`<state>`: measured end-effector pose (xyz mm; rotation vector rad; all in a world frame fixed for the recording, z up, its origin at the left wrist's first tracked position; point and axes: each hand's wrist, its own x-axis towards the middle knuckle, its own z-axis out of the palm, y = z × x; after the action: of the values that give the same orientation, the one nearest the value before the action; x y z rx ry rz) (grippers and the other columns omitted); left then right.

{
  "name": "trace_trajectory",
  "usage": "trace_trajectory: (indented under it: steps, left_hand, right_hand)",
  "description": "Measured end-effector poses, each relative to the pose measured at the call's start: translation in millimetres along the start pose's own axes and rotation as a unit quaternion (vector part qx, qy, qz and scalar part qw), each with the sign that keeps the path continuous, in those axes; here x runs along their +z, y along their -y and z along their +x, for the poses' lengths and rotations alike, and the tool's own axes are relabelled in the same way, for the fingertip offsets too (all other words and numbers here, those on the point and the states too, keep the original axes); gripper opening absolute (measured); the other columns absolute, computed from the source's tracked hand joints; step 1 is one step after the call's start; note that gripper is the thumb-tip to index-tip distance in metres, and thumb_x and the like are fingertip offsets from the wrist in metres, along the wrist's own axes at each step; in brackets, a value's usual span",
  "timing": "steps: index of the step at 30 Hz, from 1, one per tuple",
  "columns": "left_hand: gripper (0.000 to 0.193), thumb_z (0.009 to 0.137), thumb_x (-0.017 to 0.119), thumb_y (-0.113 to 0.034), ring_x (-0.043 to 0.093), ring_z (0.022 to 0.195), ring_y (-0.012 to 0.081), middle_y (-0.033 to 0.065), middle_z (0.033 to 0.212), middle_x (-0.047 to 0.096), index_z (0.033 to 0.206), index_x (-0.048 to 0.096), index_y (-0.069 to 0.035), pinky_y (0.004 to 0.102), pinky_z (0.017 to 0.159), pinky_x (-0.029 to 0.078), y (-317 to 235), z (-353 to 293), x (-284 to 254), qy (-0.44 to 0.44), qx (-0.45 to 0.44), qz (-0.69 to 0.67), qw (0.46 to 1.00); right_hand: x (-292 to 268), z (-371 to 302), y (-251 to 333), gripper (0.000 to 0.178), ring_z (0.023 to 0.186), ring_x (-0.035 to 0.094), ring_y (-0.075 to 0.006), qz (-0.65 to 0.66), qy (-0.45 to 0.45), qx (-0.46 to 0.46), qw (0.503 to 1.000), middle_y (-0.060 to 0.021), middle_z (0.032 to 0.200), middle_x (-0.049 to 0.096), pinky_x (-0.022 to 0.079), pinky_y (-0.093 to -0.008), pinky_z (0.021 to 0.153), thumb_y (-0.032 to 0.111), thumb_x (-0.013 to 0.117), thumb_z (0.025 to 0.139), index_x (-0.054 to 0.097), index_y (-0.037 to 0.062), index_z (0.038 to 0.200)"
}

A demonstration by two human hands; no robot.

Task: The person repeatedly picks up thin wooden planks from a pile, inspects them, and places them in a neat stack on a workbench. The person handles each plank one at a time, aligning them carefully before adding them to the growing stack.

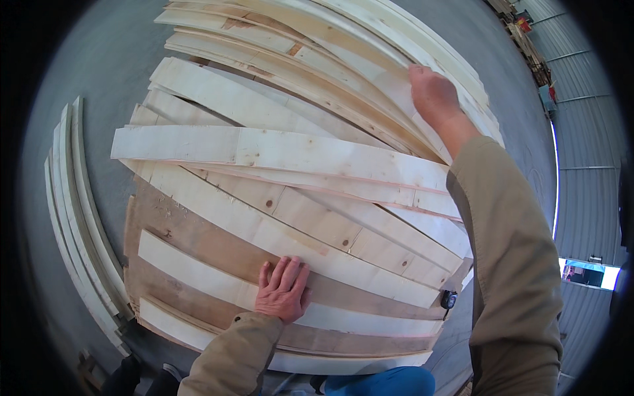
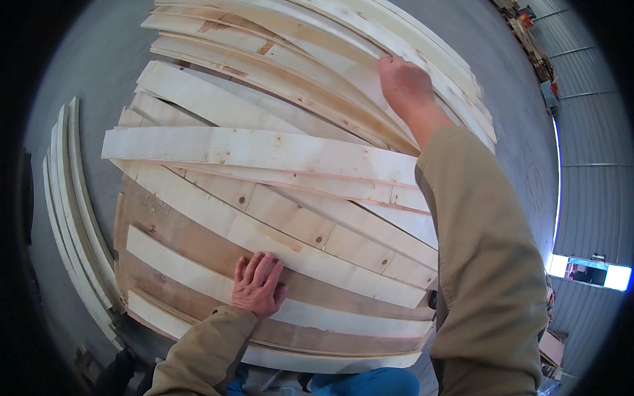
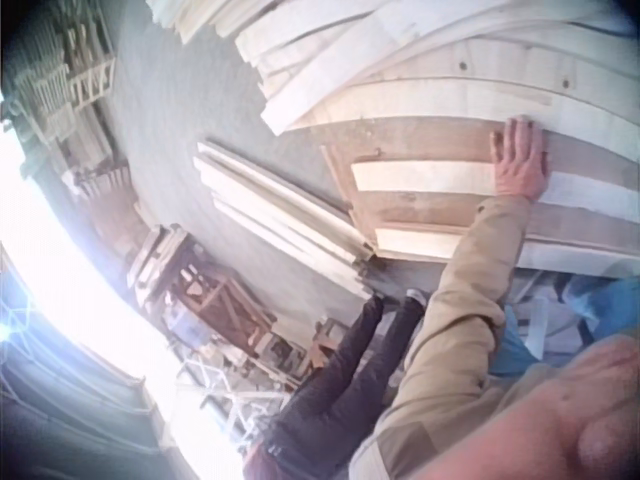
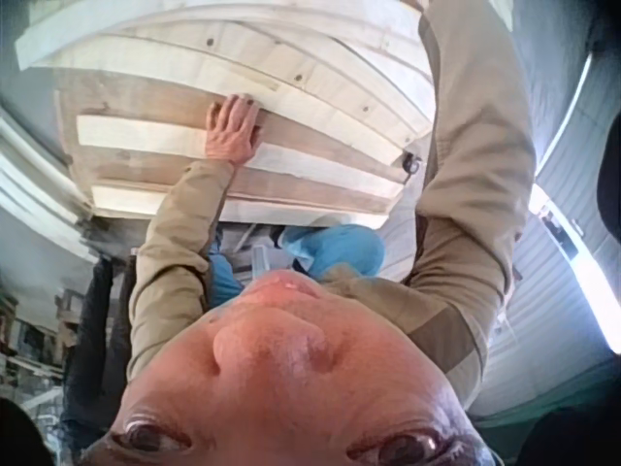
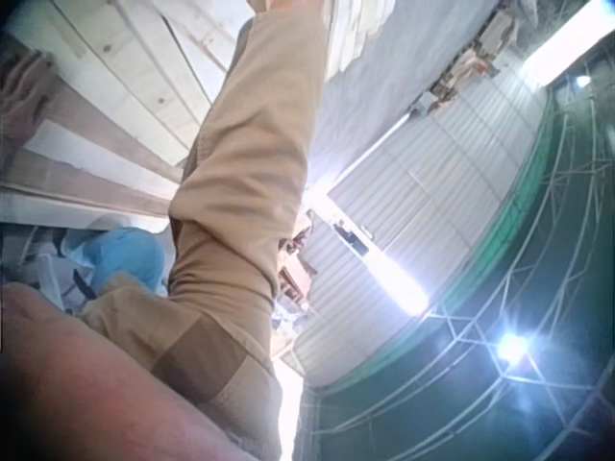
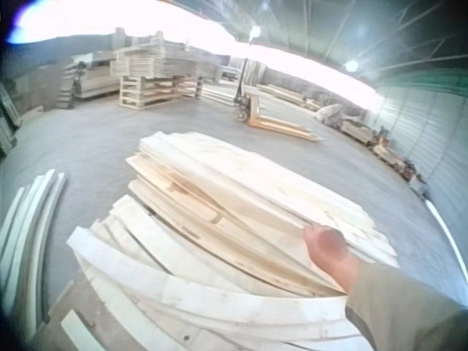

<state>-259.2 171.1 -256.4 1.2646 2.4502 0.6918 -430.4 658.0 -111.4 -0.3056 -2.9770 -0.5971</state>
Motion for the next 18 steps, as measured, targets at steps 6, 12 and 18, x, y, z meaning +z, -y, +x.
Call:
trace_trajectory:
  steps: [6, 12, 18]
  left_hand:
    - [0.064, 0.087, 0.075, -0.036, 0.044, 0.147, 0.0332, 0.0098, 0.159, 0.046, 0.145, 0.060, -0.015, 0.0646, 0.121, 0.030, -0.9, 2.0, -1.0, -0.011, 0.009, 0.002, 1.000]
    - [0.066, 0.085, 0.077, -0.035, 0.043, 0.148, 0.0342, 0.0114, 0.159, 0.047, 0.144, 0.060, -0.013, 0.0630, 0.122, 0.029, -4.0, 1.4, -2.3, -0.029, 0.014, 0.021, 0.999]
    - [0.067, 0.084, 0.078, -0.030, 0.041, 0.150, 0.0361, 0.0137, 0.158, 0.048, 0.145, 0.059, -0.011, 0.0602, 0.124, 0.029, -6.8, -1.7, 0.5, -0.057, 0.024, 0.021, 0.998]
  right_hand:
    - [-31.9, -21.6, -2.0, 0.011, 0.087, 0.075, -0.0346, -0.001, -0.114, -0.026, 0.993, -0.0165, 0.096, 0.072, 0.062, -0.0474, 0.070, 0.007, 0.056, 0.096, 0.061, 0.0055, 0.105]
    - [-81.8, -74.9, 13.7, 0.031, 0.095, 0.069, -0.0379, 0.052, -0.145, -0.021, 0.988, -0.0152, 0.105, 0.070, 0.059, -0.0492, 0.079, 0.006, 0.064, 0.093, 0.062, 0.0059, 0.124]
    - [-132.4, -173.1, 25.6, 0.024, 0.097, 0.067, -0.0398, 0.155, -0.171, -0.073, 0.970, -0.0161, 0.104, 0.068, 0.056, -0.0475, 0.081, 0.004, 0.058, 0.096, 0.065, 0.0047, 0.118]
